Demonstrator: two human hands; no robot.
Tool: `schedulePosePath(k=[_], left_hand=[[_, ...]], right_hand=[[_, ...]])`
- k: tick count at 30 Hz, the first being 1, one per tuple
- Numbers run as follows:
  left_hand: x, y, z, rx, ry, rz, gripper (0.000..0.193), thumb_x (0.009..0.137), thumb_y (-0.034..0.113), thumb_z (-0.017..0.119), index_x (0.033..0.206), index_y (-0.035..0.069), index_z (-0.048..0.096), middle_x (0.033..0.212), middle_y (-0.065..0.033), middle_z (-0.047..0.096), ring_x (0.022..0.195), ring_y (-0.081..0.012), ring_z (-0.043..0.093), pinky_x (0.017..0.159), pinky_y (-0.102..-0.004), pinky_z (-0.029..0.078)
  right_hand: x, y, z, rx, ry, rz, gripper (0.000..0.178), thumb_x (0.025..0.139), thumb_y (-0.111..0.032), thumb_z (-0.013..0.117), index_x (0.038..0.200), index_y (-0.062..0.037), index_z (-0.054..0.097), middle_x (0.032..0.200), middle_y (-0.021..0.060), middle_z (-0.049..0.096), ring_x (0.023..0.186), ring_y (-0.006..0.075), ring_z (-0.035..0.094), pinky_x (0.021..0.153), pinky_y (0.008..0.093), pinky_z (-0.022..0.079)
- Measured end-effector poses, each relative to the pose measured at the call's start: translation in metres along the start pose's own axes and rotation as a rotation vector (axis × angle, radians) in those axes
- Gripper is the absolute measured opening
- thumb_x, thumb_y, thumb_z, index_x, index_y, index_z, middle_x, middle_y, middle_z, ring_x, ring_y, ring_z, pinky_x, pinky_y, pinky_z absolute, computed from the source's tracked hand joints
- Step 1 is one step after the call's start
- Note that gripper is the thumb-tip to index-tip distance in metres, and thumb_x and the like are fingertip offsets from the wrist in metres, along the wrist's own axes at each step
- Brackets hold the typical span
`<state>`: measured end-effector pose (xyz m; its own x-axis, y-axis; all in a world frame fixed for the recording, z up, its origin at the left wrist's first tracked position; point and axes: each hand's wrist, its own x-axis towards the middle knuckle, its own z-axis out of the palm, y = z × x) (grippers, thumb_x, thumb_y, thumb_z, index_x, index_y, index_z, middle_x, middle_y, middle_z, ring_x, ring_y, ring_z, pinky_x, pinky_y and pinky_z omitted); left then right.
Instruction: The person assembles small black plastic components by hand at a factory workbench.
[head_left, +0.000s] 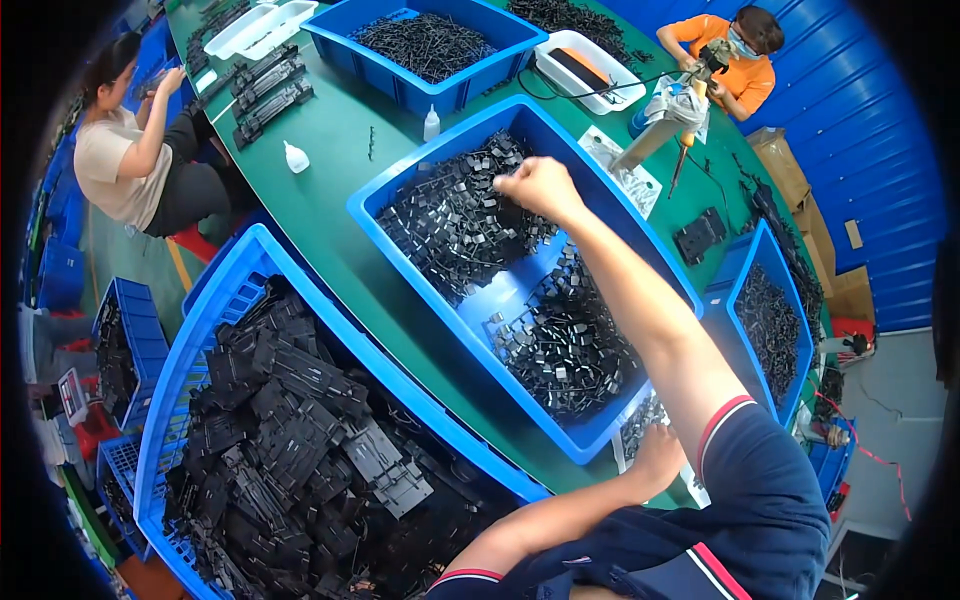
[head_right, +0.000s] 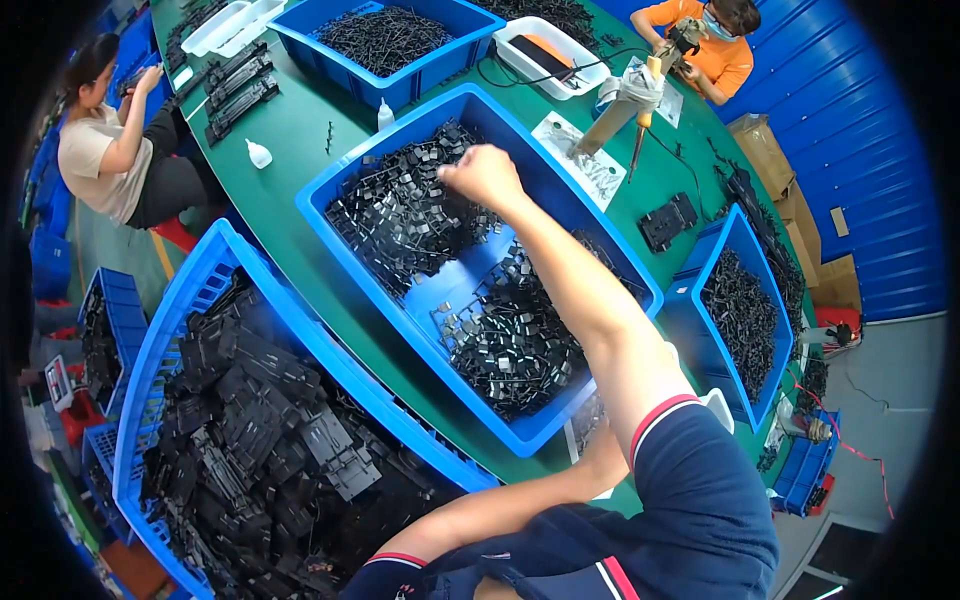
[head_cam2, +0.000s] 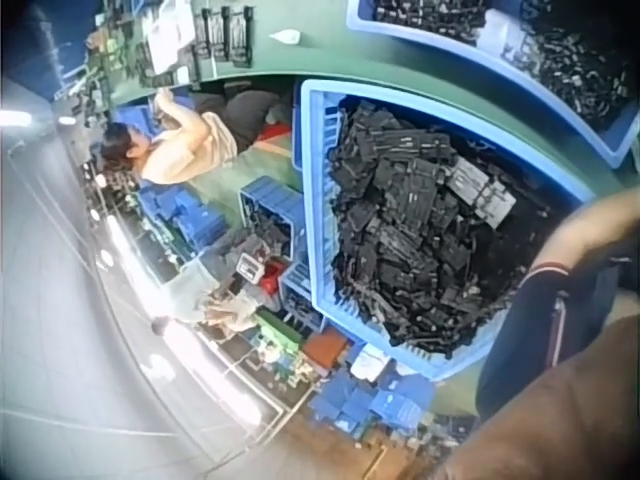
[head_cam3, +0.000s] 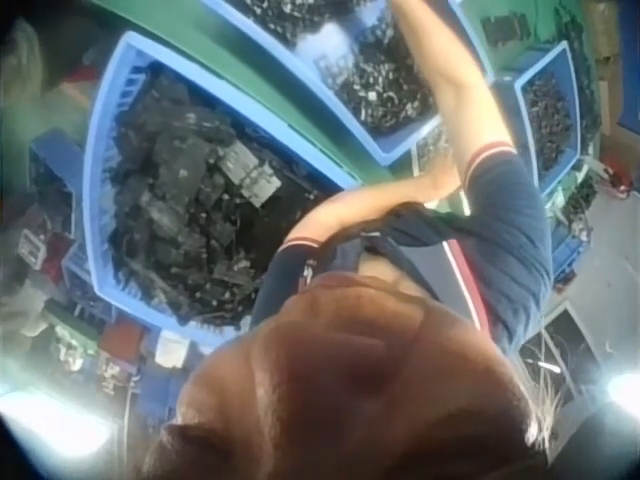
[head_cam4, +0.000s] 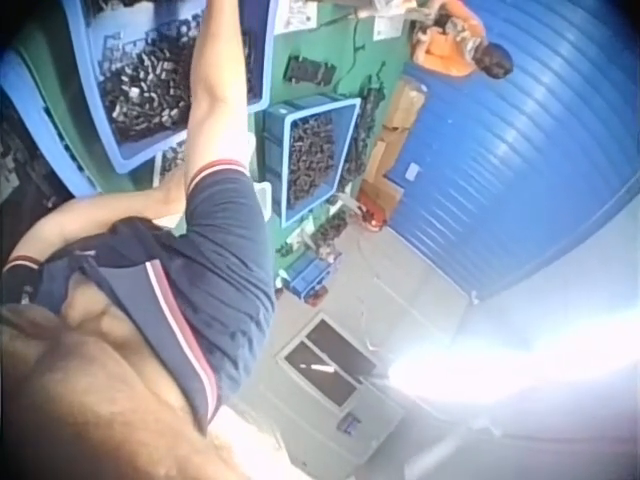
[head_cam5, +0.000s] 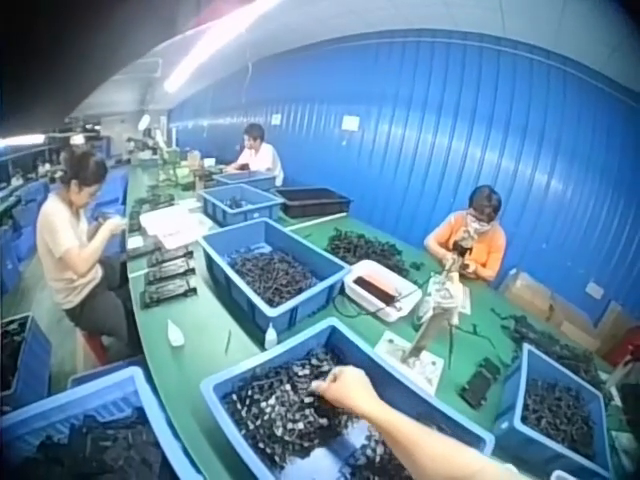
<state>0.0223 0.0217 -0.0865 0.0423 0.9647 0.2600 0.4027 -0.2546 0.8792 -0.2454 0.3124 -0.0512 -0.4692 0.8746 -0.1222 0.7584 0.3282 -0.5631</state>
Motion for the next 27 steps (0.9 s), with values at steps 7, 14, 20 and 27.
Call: schedulePosePath(k=[7, 14, 20, 27], left_hand=[[0.005, -0.004, -0.011, 0.062, 0.067, -0.002, 0.011, 0.075, 0.013, 0.055, 0.075, 0.009, 0.066, 0.075, -0.0072, 0.063, 0.074, -0.0212, 0.061, 0.064, -0.0334, 0.043], [0.002, -0.011, 0.003, 0.192, -0.083, -0.018, 0.012, 0.074, 0.012, 0.056, 0.079, 0.006, 0.066, 0.077, -0.0097, 0.063, 0.077, -0.0226, 0.061, 0.067, -0.0338, 0.043], [0.003, -0.006, -0.005, 0.413, -0.296, -0.004, 0.012, 0.074, 0.011, 0.056, 0.081, 0.006, 0.065, 0.078, -0.0097, 0.063, 0.077, -0.0226, 0.061, 0.068, -0.0339, 0.043], [0.011, 0.006, -0.023, -0.181, 0.062, -0.114, 0.013, 0.076, 0.011, 0.055, 0.082, 0.004, 0.063, 0.08, -0.0133, 0.064, 0.077, -0.0306, 0.061, 0.065, -0.0395, 0.044]], right_hand=[[-0.006, 0.012, -0.012, 0.146, -0.194, 0.221, 0.025, 0.065, -0.023, 0.074, 0.073, -0.0014, 0.065, 0.072, 0.0117, 0.065, 0.068, 0.0207, 0.064, 0.063, 0.0333, 0.051], [0.0, 0.031, -0.026, 0.543, -0.156, 0.265, 0.012, 0.071, -0.012, 0.064, 0.081, -0.0049, 0.068, 0.07, 0.0037, 0.062, 0.06, 0.0136, 0.056, 0.055, 0.0283, 0.048], [-0.003, 0.027, -0.048, 0.925, -0.177, 0.215, 0.009, 0.076, -0.008, 0.062, 0.082, -0.002, 0.063, 0.073, 0.0049, 0.061, 0.065, 0.0129, 0.058, 0.058, 0.0255, 0.05], [0.012, 0.005, -0.009, 0.894, -0.095, 0.393, 0.009, 0.073, -0.005, 0.065, 0.072, 0.0032, 0.062, 0.067, 0.0122, 0.063, 0.055, 0.0189, 0.063, 0.053, 0.0286, 0.055]])
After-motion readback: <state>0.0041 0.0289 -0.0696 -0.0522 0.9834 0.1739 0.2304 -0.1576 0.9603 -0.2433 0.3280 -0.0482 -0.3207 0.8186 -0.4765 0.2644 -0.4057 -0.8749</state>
